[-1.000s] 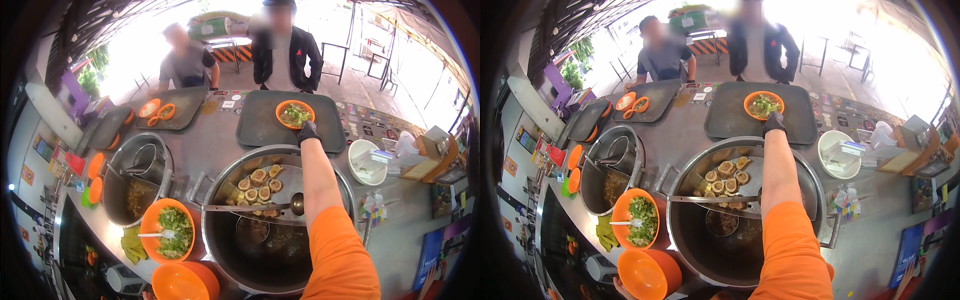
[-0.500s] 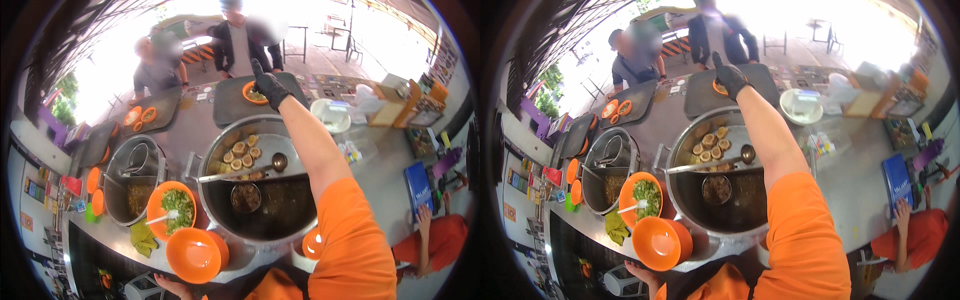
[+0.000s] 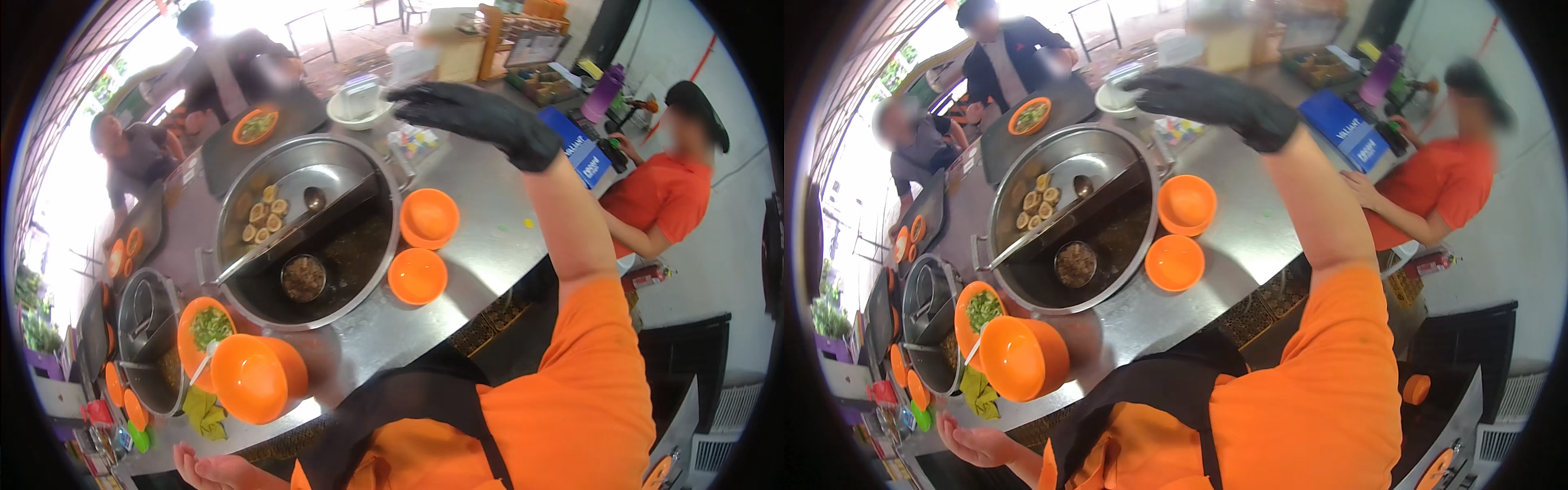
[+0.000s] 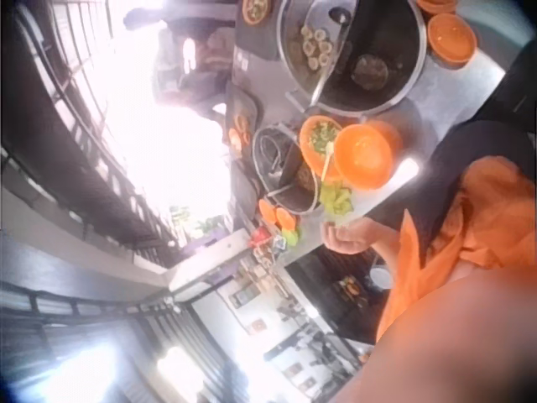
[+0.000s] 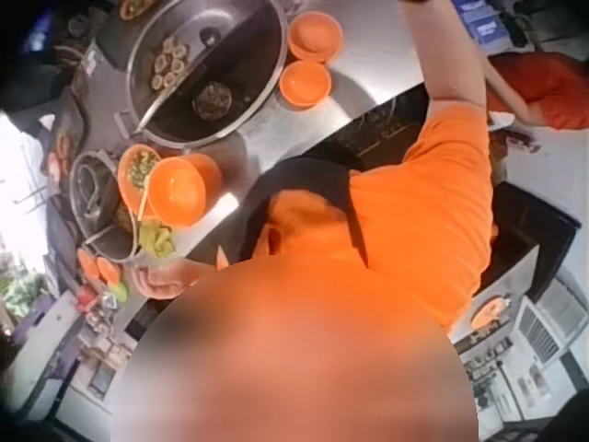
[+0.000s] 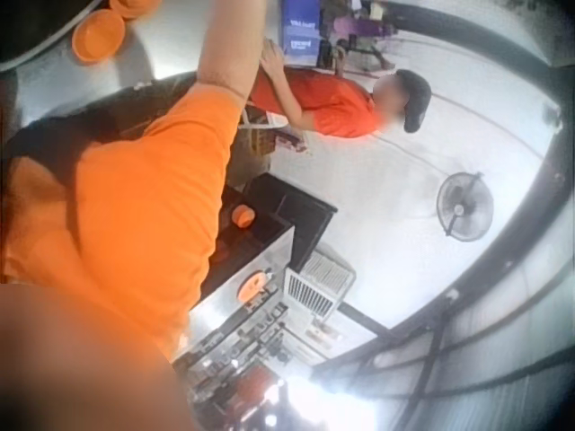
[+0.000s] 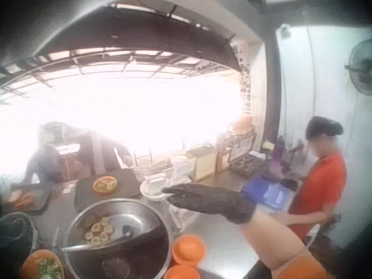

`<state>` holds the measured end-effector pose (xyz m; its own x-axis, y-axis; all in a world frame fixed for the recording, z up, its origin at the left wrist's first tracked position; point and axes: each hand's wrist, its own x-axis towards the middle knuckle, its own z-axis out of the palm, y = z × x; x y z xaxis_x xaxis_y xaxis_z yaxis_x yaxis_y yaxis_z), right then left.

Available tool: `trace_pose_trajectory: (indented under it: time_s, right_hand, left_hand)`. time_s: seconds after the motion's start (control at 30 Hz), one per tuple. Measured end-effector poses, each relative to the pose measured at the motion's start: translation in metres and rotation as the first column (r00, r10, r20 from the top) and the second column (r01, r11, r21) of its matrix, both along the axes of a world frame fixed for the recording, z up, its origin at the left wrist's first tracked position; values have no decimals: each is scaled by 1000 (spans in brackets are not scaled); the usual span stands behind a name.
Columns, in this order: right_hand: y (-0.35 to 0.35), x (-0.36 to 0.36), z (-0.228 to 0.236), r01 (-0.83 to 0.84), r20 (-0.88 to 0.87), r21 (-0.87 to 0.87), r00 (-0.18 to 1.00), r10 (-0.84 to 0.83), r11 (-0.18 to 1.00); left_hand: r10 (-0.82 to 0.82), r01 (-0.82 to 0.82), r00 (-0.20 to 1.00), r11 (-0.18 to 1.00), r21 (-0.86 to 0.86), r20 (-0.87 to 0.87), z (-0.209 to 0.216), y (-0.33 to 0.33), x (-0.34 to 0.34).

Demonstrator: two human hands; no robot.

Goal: The person assembles noodle dishes at a food stall counter. They place noodles in orange bowls, add cooked meat using a strainer, ladle broth from a large pot, and top the bowls with chopped green onions. The person then hands the completed bowls to customers at the counter.

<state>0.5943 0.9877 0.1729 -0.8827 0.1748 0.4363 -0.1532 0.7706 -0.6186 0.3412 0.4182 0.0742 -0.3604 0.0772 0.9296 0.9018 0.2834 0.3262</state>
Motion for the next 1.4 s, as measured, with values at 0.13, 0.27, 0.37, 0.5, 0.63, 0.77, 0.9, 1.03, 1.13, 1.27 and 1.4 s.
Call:
trace_pose_trajectory:
  time_s: [0.13, 0.27, 0.37, 0.5, 0.63, 0.77, 0.9, 1.03, 1.13, 1.27, 1.4]
  right_hand:
    - [-23, 138, -82, 193, -267, -604, 865, -424, 773]
    - [-55, 221, -188, 584, -278, -686, 340, -899, 433]
    - [-89, 255, -249, 549, -154, -812, 125, -980, 197]
    - [-99, 288, -291, 524, 8, -838, 287, -958, 150]
    - [-78, 325, -300, 627, -5, -729, 396, -918, 275]
    - [-39, 339, -303, 669, -35, -648, 450, -892, 363]
    - [-8, 323, -305, 430, -31, -842, 562, -827, 324]
    - [14, 305, -305, 540, -11, -744, 580, -815, 394]
    - [28, 289, -314, 510, 12, -775, 604, -797, 374]
    - [49, 275, -329, 663, -34, -505, 625, -780, 553]
    - [57, 274, -335, 716, -55, -335, 635, -771, 613]
  left_hand:
    - [-472, 474, 880, 864, -171, 58, 31, 110, 46]
    - [-713, 847, 532, 464, -261, 457, 41, 284, 141]
    - [-680, 886, 319, -34, -463, 661, 8, 411, 219]
    - [-515, 806, 438, -138, -576, 737, -88, 523, 293]
    - [-419, 721, 570, -158, -675, 707, -166, 571, 332]
    - [-267, 636, 680, -248, -731, 683, -167, 597, 340]
    - [-224, 700, 628, -255, -667, 745, -133, 604, 319]
    - [-8, 812, 553, -217, -542, 833, -119, 584, 289]
    - [85, 814, 569, -196, -546, 818, -128, 560, 279]
    - [18, 780, 619, -129, -612, 785, -140, 547, 278]
    - [-83, 729, 673, -97, -678, 735, -150, 546, 284]
